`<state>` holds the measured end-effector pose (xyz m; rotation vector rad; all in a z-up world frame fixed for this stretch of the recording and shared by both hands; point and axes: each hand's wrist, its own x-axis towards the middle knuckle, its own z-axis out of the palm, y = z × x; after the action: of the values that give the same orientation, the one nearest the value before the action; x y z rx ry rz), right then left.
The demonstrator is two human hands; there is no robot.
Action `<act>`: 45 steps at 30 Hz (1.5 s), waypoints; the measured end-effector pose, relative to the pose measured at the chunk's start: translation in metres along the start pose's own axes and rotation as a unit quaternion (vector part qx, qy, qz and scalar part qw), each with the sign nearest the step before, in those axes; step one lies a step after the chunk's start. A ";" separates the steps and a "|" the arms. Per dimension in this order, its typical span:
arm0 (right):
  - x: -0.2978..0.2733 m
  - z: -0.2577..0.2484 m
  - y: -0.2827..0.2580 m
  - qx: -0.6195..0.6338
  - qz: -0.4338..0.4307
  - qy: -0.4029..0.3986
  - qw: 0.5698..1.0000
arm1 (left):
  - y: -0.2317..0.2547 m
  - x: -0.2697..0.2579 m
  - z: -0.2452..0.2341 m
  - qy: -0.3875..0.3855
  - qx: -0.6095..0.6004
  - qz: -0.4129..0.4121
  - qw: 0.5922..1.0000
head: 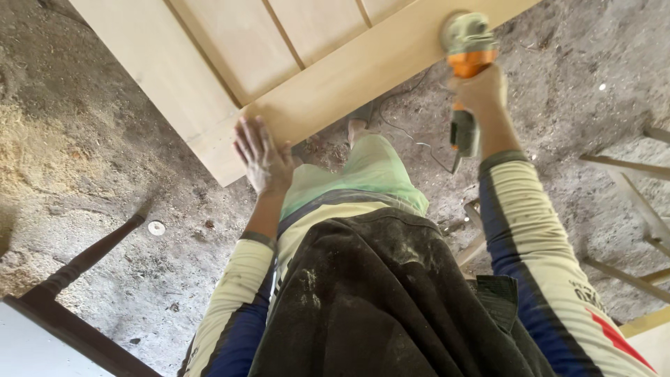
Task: The person sands a wooden door frame using a power sander, moving the tool along the inner edges and flat surfaces while steadying the wood with their other hand.
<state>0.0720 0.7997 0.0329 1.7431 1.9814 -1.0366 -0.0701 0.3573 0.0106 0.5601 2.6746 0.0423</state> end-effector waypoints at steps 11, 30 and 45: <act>-0.193 0.157 -0.078 -0.211 -0.172 -0.137 0.952 | -0.140 -0.038 -0.034 -0.006 0.002 -0.153 0.988; -0.056 0.013 0.000 -0.211 -0.203 -0.073 0.953 | 0.052 0.024 0.005 0.007 -0.019 -0.089 0.996; 0.041 -0.047 0.012 -0.122 -0.051 -0.038 0.991 | 0.101 0.043 0.009 0.030 -0.041 0.071 0.996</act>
<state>0.0858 0.8618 0.0351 1.4676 2.0687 -0.8375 -0.0641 0.4661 -0.0027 0.7313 2.6715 0.2123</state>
